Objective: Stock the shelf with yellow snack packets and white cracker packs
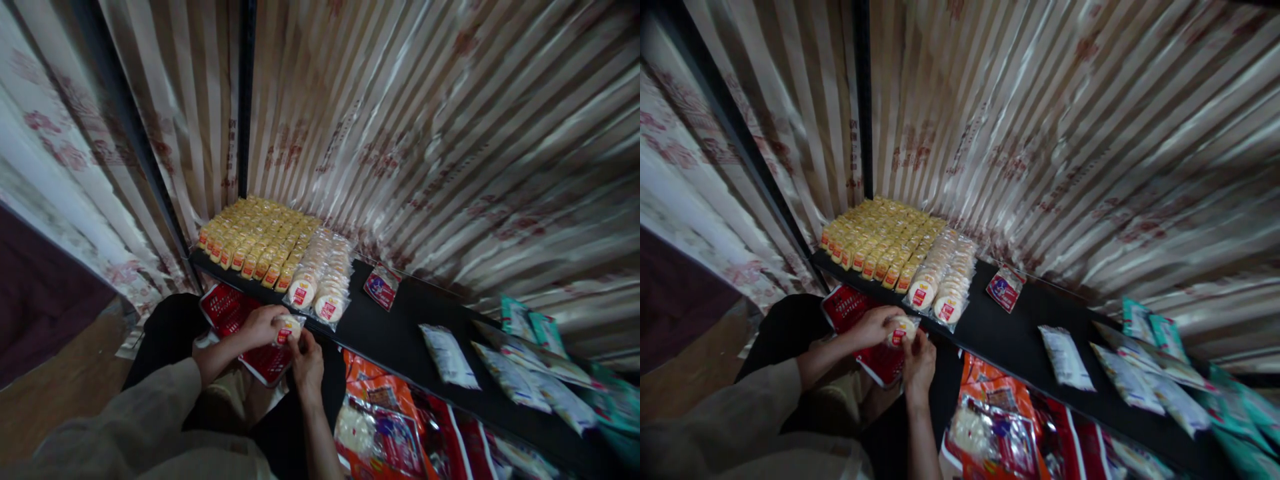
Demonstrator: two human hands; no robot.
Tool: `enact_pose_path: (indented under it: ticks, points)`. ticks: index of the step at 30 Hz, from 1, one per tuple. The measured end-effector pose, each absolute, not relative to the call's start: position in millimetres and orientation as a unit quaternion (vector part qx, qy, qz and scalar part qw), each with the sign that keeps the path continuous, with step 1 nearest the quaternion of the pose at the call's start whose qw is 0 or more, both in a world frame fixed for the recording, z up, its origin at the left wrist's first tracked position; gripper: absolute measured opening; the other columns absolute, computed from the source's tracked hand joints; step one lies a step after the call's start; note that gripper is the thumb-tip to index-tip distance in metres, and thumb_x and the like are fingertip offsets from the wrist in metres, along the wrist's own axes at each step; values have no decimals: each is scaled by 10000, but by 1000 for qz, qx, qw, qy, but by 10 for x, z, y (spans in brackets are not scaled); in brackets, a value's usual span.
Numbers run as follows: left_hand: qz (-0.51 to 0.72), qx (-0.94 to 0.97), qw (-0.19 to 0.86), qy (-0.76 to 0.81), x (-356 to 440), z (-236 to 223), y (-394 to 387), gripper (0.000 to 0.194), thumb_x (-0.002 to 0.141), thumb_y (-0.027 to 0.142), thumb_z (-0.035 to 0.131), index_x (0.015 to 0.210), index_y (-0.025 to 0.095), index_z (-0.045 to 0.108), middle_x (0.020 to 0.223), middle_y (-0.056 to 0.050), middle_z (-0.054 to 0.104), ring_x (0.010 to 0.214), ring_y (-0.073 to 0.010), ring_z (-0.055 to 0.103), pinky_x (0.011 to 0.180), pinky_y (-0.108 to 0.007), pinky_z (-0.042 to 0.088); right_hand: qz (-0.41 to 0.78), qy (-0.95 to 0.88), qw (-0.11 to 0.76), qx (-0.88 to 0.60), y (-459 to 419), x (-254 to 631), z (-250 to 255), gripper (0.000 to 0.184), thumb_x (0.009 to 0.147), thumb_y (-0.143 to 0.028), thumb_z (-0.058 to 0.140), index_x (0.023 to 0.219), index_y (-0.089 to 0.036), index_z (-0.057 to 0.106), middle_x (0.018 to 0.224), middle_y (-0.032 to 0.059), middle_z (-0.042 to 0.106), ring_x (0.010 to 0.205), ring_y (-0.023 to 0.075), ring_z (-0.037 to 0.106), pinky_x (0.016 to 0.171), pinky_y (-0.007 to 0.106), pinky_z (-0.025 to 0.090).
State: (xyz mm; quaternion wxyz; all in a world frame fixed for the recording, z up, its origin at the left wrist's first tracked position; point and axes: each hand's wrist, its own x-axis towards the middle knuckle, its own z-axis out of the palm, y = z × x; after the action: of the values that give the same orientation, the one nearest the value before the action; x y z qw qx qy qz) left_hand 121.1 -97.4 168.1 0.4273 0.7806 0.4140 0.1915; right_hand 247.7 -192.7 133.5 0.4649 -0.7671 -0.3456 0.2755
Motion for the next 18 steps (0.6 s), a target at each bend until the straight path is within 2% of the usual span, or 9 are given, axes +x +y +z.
enact_pose_path:
  ticks: [3, 8, 10, 14, 18]
  points:
    - [205, 792, 406, 407, 1327, 1769, -921, 381, 788, 111, 465, 1125, 199, 618, 1123, -34, 646, 1019, -169, 592, 937, -251, 419, 250, -360, 441, -783, -1886, 2558, 1408, 441, 716, -513, 581, 1006, -194, 676, 860, 68, 708, 777, 223, 638, 726, 315, 471]
    - [261, 769, 374, 448, 1495, 1797, -920, 531, 809, 155, 504, 1333, 163, 421, 1249, -93, 540, 1096, -188, 546, 966, -298, 436, 225, -350, 482, -771, -1743, 2689, 1434, 408, 731, -507, 574, 956, -175, 649, 863, 72, 709, 765, 209, 640, 711, 291, 461]
    - [290, 763, 345, 463, 1528, 1774, -957, 524, 837, 167, 479, 1352, 170, 378, 1288, -102, 489, 1134, -190, 516, 982, -314, 434, 215, -345, 484, -775, -1674, 2735, 1431, 417, 727, -523, 570, 932, -167, 644, 853, 80, 705, 754, 212, 637, 698, 296, 458]
    - [296, 787, 283, 461, 1537, 1659, -1044, 371, 870, 156, 426, 1234, 192, 490, 1218, -95, 488, 1137, -198, 497, 1016, -338, 415, 185, -355, 453, -797, -1545, 2776, 1425, 432, 738, -545, 539, 895, -158, 651, 777, 74, 692, 681, 206, 613, 656, 300, 449]
    - [246, 817, 269, 447, 1552, 1536, -1071, 389, 843, 110, 422, 1201, 219, 532, 1220, -79, 465, 1083, -189, 518, 977, -335, 455, 165, -372, 405, -819, -1447, 2759, 1422, 434, 777, -503, 505, 991, -153, 645, 823, 89, 698, 722, 220, 632, 658, 303, 450]
